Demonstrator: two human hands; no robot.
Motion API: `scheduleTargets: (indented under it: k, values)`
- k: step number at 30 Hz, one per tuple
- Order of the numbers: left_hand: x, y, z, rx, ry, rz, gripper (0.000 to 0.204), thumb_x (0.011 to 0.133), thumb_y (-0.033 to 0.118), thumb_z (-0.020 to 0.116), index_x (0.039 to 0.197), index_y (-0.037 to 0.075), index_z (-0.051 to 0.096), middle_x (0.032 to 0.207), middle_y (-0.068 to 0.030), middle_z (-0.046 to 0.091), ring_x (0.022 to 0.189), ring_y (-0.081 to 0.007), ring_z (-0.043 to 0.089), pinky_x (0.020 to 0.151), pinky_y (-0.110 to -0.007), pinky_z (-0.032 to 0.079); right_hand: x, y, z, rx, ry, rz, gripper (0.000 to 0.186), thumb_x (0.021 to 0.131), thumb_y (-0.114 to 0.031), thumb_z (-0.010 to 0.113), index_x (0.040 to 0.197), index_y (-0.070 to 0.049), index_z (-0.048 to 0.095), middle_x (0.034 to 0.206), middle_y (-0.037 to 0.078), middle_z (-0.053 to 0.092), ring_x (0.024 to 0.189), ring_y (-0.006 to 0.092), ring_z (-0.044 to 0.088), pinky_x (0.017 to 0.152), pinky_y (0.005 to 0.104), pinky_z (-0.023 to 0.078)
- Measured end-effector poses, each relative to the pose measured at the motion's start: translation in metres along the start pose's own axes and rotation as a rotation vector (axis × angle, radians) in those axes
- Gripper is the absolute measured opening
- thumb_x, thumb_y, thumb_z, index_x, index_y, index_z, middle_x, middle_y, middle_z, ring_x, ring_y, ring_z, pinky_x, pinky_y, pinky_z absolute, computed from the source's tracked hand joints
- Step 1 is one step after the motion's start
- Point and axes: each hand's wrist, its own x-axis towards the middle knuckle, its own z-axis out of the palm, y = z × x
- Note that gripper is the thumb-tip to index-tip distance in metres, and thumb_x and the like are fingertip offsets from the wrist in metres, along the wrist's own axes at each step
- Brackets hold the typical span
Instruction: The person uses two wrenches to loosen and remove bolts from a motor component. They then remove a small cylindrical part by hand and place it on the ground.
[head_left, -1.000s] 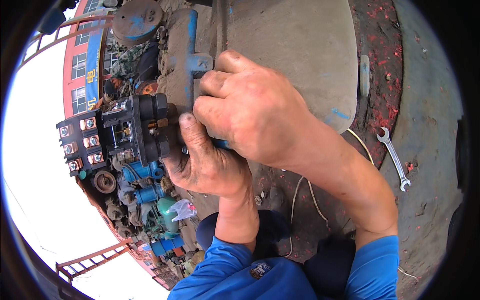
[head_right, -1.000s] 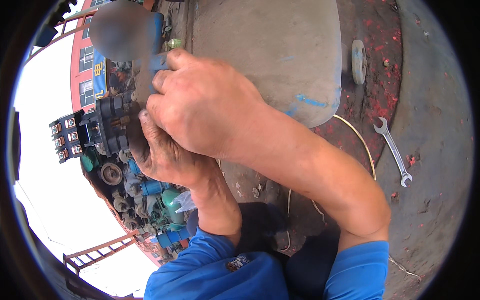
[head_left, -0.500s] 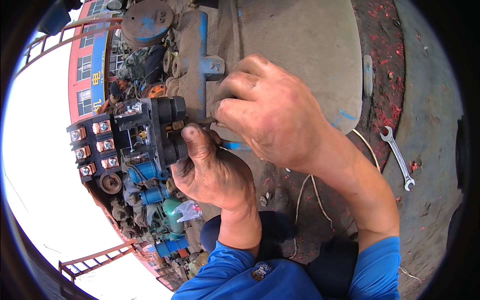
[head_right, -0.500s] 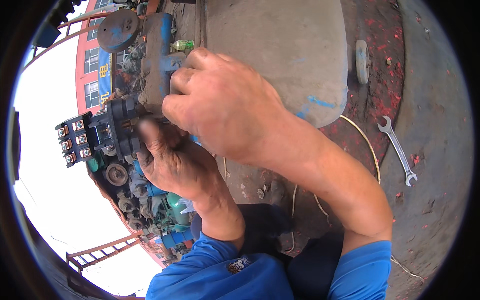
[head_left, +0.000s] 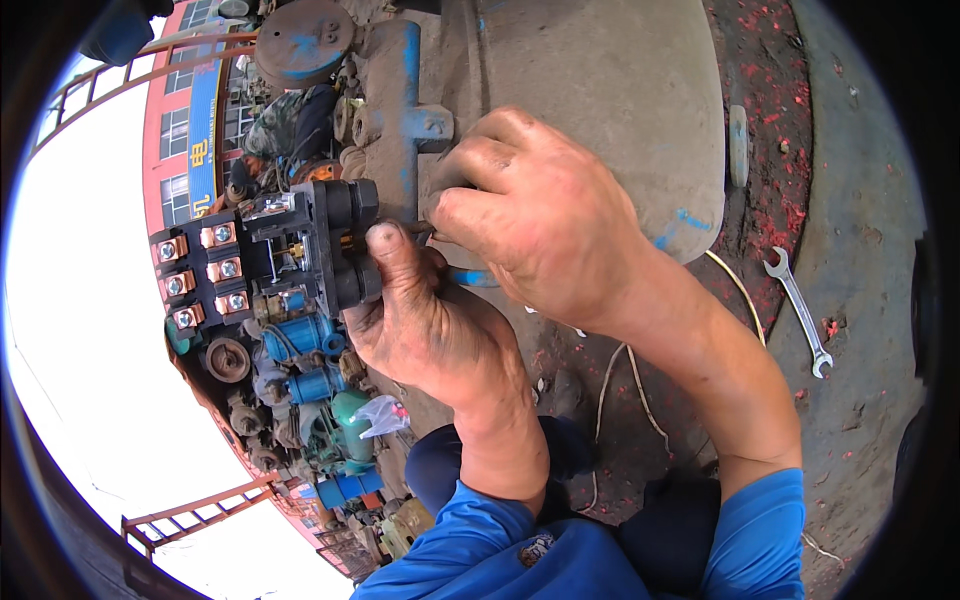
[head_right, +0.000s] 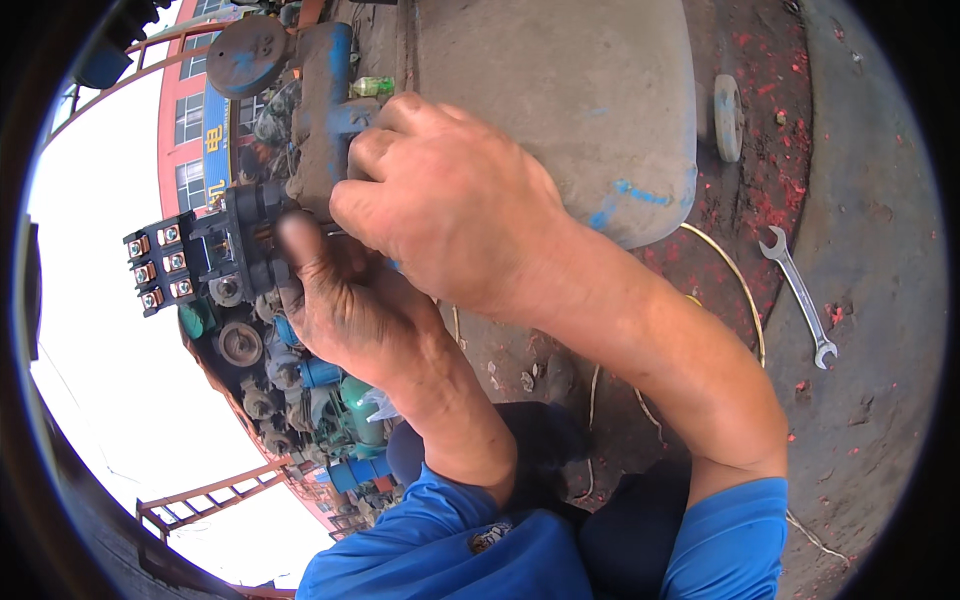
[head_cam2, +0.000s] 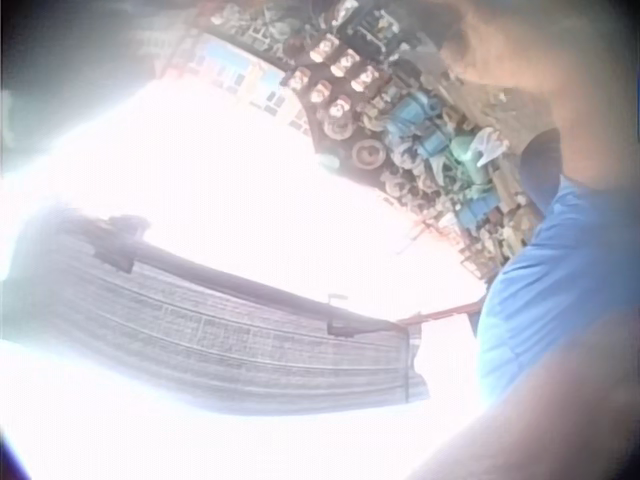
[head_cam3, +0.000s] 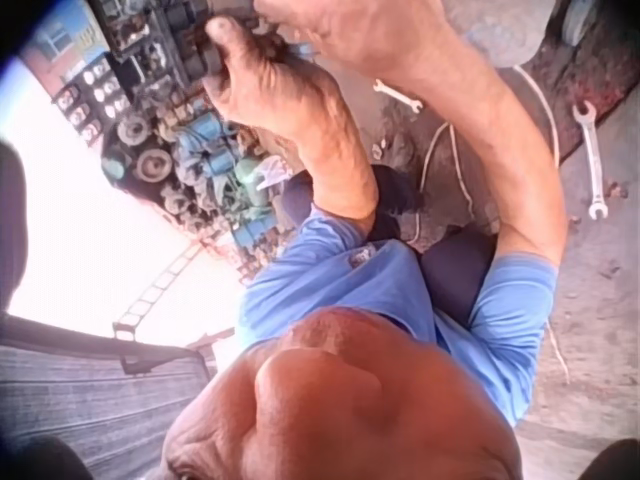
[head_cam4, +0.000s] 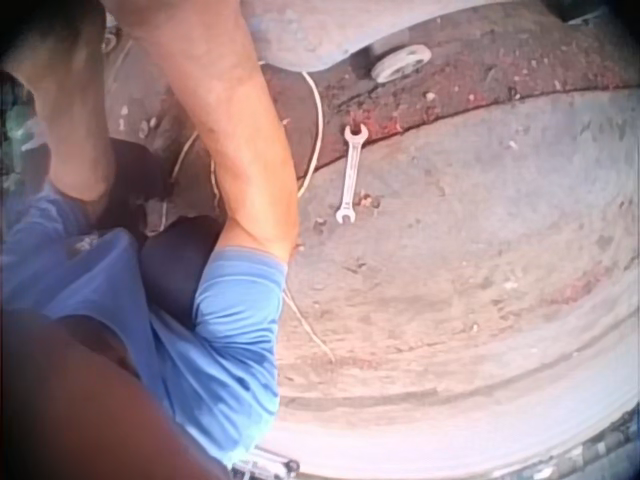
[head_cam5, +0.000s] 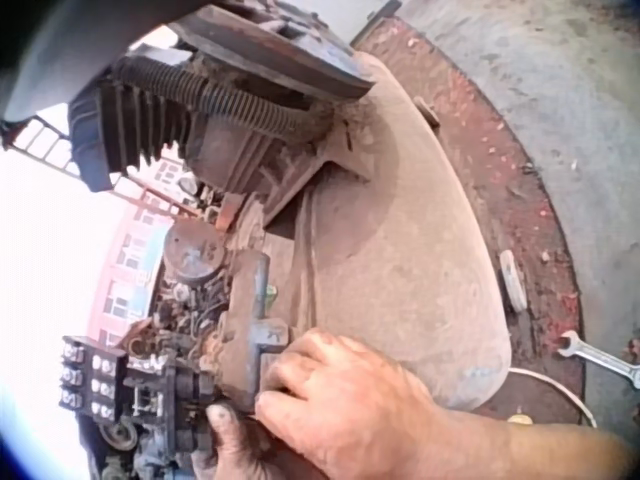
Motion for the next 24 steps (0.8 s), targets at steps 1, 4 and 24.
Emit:
scheduleTargets:
  k: [1, 4, 24]
  values:
    - [-0.002, 0.0, -0.002, 0.014, -0.007, 0.0, 0.008, 0.096, 0.011, 0.066, 0.092, 0.004, 0.064, 0.067, 0.0054, 0.047, 0.059, -0.0046, 0.04, 0.055, -0.022, 0.034, 0.0, 0.0, 0.001, -0.002, -0.002, 0.0, 0.012, 0.075, -0.02, 0.062, 0.072, -0.009, 0.062, 0.078, 0.009, 0.06, 0.084, 0.0299, 0.06, 0.071, 0.0402, 0.052]
    - [-0.004, 0.001, -0.01, 0.004, -0.039, 0.0, 0.007, 0.095, 0.011, 0.067, 0.092, 0.005, 0.065, 0.068, 0.0047, 0.048, 0.06, -0.0051, 0.041, 0.056, -0.022, 0.034, 0.001, -0.001, 0.001, 0.004, 0.004, -0.003, 0.012, 0.076, -0.02, 0.062, 0.072, -0.009, 0.061, 0.078, 0.009, 0.06, 0.084, 0.0301, 0.06, 0.071, 0.0408, 0.051]
    - [-0.002, 0.003, -0.009, -0.073, -0.073, -0.048, 0.007, 0.092, 0.01, 0.07, 0.097, 0.006, 0.067, 0.071, 0.0045, 0.055, 0.06, -0.0052, 0.043, 0.056, -0.021, 0.036, -0.002, -0.002, 0.002, 0.026, 0.015, -0.002, 0.01, 0.069, -0.011, 0.063, 0.078, -0.008, 0.061, 0.079, 0.009, 0.055, 0.083, 0.0335, 0.057, 0.068, 0.0437, 0.048]
